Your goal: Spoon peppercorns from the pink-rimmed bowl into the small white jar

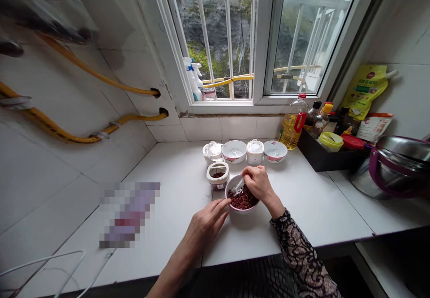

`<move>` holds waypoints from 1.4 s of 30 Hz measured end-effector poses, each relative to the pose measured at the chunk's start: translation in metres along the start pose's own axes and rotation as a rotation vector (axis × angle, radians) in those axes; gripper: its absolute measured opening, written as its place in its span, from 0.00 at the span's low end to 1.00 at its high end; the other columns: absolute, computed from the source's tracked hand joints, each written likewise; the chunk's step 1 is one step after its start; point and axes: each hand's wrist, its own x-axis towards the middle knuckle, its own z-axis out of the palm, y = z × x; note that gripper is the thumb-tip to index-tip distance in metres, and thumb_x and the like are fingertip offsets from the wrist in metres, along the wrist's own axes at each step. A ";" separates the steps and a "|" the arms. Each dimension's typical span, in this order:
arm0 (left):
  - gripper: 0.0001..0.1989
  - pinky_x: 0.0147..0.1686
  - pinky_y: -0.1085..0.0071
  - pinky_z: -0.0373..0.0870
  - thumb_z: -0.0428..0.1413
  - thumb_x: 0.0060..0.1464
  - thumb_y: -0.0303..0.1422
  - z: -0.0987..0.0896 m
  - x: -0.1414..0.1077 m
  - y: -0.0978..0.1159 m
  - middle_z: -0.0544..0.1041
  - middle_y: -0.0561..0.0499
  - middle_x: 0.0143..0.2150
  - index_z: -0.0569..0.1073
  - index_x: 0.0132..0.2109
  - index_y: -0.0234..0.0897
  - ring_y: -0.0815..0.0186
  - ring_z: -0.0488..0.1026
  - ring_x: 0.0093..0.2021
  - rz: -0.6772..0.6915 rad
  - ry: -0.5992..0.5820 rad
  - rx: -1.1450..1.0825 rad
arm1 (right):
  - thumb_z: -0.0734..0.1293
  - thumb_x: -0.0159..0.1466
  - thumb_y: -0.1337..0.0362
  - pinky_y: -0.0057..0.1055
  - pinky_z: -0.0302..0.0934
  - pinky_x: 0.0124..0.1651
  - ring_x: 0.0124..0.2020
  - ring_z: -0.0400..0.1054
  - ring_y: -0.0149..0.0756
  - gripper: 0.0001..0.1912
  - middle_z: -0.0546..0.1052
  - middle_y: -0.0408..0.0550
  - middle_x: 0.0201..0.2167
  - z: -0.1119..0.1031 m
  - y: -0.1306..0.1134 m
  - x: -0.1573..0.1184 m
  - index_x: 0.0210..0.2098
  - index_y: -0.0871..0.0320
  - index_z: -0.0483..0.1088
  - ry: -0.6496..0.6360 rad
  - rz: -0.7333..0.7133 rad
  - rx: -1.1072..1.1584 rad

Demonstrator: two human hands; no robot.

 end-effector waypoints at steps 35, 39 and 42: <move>0.18 0.39 0.69 0.77 0.48 0.62 0.23 -0.002 0.001 0.002 0.78 0.45 0.47 0.66 0.57 0.39 0.62 0.78 0.44 -0.012 -0.013 -0.001 | 0.58 0.65 0.72 0.42 0.57 0.50 0.33 0.68 0.40 0.12 0.79 0.48 0.30 0.009 -0.039 0.016 0.34 0.56 0.72 0.147 -0.509 -0.164; 0.18 0.40 0.69 0.78 0.48 0.62 0.23 -0.003 0.001 0.003 0.78 0.45 0.47 0.66 0.57 0.38 0.62 0.78 0.44 -0.008 -0.011 -0.006 | 0.60 0.64 0.70 0.42 0.57 0.48 0.31 0.67 0.40 0.09 0.77 0.46 0.26 -0.007 -0.031 0.013 0.33 0.55 0.72 0.267 -0.410 -0.132; 0.17 0.39 0.69 0.78 0.48 0.62 0.23 -0.003 0.001 0.003 0.78 0.45 0.47 0.66 0.57 0.38 0.62 0.78 0.44 -0.005 -0.009 -0.012 | 0.60 0.61 0.69 0.41 0.58 0.47 0.29 0.68 0.40 0.09 0.76 0.44 0.24 -0.020 -0.016 0.012 0.30 0.55 0.70 0.297 -0.296 -0.137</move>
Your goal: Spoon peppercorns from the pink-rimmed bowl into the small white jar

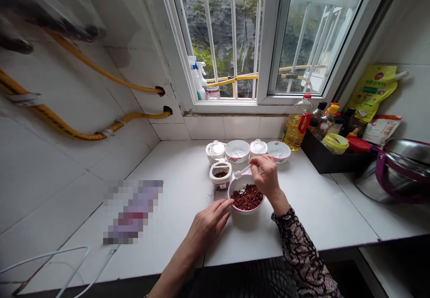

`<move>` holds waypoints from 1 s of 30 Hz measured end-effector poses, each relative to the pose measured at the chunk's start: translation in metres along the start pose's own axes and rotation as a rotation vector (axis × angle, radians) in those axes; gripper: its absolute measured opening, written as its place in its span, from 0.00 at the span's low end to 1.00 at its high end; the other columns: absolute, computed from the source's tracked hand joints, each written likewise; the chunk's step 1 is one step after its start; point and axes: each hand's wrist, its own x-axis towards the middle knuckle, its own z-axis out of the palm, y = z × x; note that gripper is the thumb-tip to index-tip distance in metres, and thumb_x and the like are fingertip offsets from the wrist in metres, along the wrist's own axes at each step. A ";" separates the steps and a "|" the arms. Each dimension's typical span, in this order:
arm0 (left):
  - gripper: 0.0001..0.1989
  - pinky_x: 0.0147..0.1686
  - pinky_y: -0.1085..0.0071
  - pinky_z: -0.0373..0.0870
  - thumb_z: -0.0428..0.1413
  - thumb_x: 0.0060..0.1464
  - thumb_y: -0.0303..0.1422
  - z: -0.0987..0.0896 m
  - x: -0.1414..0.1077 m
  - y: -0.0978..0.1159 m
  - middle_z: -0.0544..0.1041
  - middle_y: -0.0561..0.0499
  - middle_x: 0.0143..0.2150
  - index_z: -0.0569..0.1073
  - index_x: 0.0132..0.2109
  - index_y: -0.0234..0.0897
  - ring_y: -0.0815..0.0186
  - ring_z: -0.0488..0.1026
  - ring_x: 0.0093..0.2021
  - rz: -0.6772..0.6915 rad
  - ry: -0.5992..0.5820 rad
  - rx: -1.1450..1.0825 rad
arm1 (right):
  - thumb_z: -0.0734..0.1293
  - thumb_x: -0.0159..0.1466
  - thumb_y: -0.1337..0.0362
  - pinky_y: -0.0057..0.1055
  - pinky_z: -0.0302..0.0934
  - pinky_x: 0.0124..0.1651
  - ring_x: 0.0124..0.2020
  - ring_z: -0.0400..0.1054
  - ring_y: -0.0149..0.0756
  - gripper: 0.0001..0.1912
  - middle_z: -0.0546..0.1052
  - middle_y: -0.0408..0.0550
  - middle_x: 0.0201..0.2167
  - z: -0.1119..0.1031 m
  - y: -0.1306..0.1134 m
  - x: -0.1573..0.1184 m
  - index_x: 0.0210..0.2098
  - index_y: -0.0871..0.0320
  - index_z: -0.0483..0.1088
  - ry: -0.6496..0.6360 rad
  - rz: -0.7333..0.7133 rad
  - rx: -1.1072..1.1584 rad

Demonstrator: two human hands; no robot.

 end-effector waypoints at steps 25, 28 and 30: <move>0.19 0.39 0.71 0.77 0.48 0.62 0.24 0.000 -0.001 -0.001 0.78 0.45 0.48 0.65 0.58 0.41 0.63 0.78 0.44 -0.014 -0.014 -0.005 | 0.62 0.49 0.65 0.31 0.63 0.32 0.22 0.68 0.34 0.07 0.74 0.41 0.16 0.010 0.017 -0.012 0.23 0.57 0.72 -0.212 0.634 0.474; 0.19 0.39 0.70 0.77 0.48 0.62 0.24 0.000 -0.001 -0.001 0.78 0.45 0.48 0.65 0.58 0.40 0.63 0.78 0.44 -0.019 -0.020 -0.004 | 0.62 0.47 0.65 0.30 0.62 0.30 0.20 0.67 0.33 0.06 0.73 0.41 0.14 0.011 0.022 -0.010 0.22 0.57 0.72 -0.199 0.712 0.570; 0.19 0.40 0.70 0.77 0.48 0.62 0.23 0.001 -0.001 -0.002 0.78 0.45 0.47 0.65 0.58 0.40 0.63 0.78 0.44 -0.016 -0.017 0.000 | 0.63 0.47 0.65 0.31 0.62 0.30 0.20 0.66 0.33 0.06 0.72 0.41 0.14 0.011 0.025 -0.009 0.22 0.57 0.72 -0.205 0.737 0.609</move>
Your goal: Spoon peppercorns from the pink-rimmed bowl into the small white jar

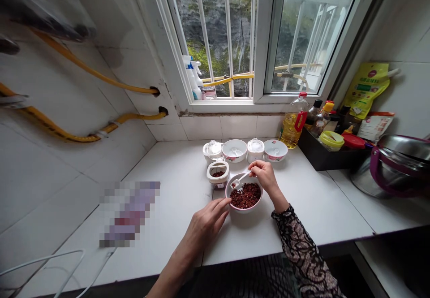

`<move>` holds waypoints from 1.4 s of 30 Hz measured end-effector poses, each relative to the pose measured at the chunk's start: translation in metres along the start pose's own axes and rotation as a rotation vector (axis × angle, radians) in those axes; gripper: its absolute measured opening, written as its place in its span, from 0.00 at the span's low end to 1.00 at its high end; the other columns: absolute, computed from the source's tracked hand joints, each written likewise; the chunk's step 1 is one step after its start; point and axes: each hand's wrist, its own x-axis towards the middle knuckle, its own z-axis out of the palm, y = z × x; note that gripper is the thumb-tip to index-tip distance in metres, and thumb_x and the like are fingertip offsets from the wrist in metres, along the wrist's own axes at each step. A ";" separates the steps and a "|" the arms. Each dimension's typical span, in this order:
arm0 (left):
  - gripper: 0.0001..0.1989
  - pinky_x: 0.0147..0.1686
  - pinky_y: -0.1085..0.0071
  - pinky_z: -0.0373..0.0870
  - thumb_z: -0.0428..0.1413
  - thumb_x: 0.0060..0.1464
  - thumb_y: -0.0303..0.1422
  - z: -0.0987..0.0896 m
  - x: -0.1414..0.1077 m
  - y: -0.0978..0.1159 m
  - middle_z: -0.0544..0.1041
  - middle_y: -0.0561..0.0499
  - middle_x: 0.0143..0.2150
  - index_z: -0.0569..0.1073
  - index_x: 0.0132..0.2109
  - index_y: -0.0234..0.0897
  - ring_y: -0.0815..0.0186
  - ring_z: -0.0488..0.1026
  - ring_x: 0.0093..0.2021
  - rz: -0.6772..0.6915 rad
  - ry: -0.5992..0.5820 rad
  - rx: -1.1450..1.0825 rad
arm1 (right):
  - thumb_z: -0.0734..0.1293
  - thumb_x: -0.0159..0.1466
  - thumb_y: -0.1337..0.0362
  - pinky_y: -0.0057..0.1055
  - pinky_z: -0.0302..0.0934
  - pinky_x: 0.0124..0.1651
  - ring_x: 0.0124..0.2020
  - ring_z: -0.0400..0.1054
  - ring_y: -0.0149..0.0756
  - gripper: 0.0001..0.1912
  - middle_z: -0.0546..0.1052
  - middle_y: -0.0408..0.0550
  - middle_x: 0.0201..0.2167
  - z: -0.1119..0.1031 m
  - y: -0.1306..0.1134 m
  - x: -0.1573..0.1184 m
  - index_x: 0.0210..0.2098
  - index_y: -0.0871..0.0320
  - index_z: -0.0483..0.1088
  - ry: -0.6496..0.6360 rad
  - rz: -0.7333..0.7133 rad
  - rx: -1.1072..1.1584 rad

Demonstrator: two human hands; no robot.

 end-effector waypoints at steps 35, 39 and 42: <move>0.17 0.39 0.70 0.78 0.47 0.63 0.25 0.000 0.000 0.000 0.77 0.44 0.49 0.65 0.57 0.39 0.62 0.78 0.44 0.017 0.034 0.047 | 0.60 0.56 0.72 0.36 0.58 0.48 0.31 0.71 0.36 0.10 0.79 0.44 0.26 0.013 0.001 -0.013 0.27 0.56 0.72 -0.079 -0.510 -0.673; 0.17 0.40 0.71 0.77 0.47 0.63 0.24 0.001 0.001 0.000 0.77 0.45 0.49 0.65 0.57 0.40 0.63 0.78 0.45 0.019 0.026 0.035 | 0.60 0.55 0.69 0.33 0.62 0.39 0.25 0.70 0.35 0.09 0.76 0.42 0.19 0.008 -0.001 -0.011 0.25 0.55 0.72 -0.021 -0.312 -0.457; 0.17 0.39 0.71 0.78 0.47 0.63 0.24 0.001 0.001 0.000 0.77 0.45 0.49 0.65 0.57 0.39 0.63 0.78 0.44 0.023 0.025 0.038 | 0.61 0.52 0.67 0.31 0.62 0.34 0.23 0.70 0.35 0.08 0.75 0.42 0.18 0.004 -0.002 -0.009 0.25 0.56 0.72 0.001 -0.170 -0.271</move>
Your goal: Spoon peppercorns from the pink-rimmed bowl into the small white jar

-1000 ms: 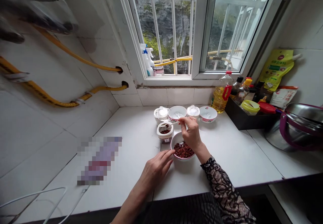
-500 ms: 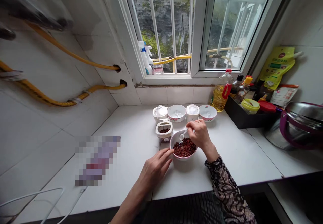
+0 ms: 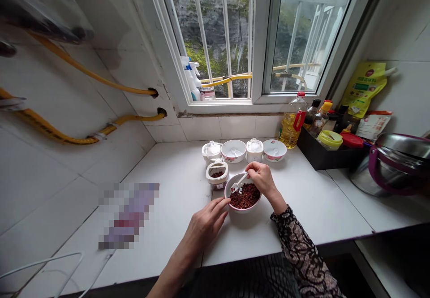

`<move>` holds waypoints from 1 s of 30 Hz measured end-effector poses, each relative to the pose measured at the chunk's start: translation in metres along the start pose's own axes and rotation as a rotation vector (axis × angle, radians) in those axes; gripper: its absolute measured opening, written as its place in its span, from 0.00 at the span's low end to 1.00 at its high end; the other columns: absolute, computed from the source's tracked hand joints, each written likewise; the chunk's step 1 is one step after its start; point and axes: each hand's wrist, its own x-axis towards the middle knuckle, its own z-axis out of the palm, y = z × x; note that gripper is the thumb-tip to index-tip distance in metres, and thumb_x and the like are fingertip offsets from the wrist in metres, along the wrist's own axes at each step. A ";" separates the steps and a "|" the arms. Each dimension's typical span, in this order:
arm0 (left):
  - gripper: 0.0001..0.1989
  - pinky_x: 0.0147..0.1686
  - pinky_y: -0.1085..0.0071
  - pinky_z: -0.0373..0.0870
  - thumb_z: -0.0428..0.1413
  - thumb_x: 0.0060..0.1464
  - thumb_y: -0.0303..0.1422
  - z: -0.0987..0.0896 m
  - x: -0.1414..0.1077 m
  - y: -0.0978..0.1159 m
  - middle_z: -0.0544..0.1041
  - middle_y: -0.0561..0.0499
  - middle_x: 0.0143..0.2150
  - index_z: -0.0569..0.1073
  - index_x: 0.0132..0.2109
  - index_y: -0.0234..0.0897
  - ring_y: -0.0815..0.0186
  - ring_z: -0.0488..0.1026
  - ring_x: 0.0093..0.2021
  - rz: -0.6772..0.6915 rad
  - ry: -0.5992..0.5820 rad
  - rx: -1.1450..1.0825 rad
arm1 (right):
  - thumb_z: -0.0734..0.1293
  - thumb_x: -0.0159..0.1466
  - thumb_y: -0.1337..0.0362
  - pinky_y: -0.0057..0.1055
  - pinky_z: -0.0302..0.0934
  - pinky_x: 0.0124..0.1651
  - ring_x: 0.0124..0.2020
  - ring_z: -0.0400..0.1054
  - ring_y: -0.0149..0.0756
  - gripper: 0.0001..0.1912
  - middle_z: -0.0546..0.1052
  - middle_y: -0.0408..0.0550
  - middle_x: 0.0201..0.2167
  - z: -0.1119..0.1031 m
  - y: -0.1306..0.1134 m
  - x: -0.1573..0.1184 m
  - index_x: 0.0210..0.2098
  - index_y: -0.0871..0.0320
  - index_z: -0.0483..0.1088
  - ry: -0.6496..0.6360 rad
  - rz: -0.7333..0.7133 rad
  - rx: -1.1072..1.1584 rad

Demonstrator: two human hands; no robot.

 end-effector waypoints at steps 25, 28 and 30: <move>0.17 0.41 0.70 0.77 0.47 0.63 0.25 -0.002 0.000 0.001 0.77 0.45 0.49 0.65 0.58 0.40 0.63 0.78 0.46 -0.022 -0.023 -0.024 | 0.63 0.62 0.63 0.37 0.63 0.42 0.33 0.72 0.39 0.07 0.78 0.47 0.28 0.019 -0.025 0.007 0.33 0.56 0.73 0.214 -0.304 0.003; 0.18 0.41 0.70 0.77 0.47 0.63 0.25 -0.001 0.000 0.001 0.77 0.45 0.49 0.66 0.58 0.40 0.63 0.78 0.45 -0.021 -0.019 -0.014 | 0.61 0.66 0.67 0.40 0.61 0.47 0.34 0.70 0.39 0.09 0.79 0.47 0.30 0.026 -0.032 0.000 0.34 0.55 0.73 0.147 -0.580 -0.234; 0.17 0.41 0.70 0.77 0.47 0.63 0.25 0.000 0.000 0.001 0.77 0.45 0.49 0.66 0.58 0.40 0.63 0.78 0.45 -0.021 -0.013 -0.007 | 0.59 0.66 0.69 0.41 0.59 0.48 0.34 0.69 0.40 0.11 0.79 0.48 0.30 0.026 -0.034 -0.004 0.35 0.54 0.73 0.085 -0.670 -0.322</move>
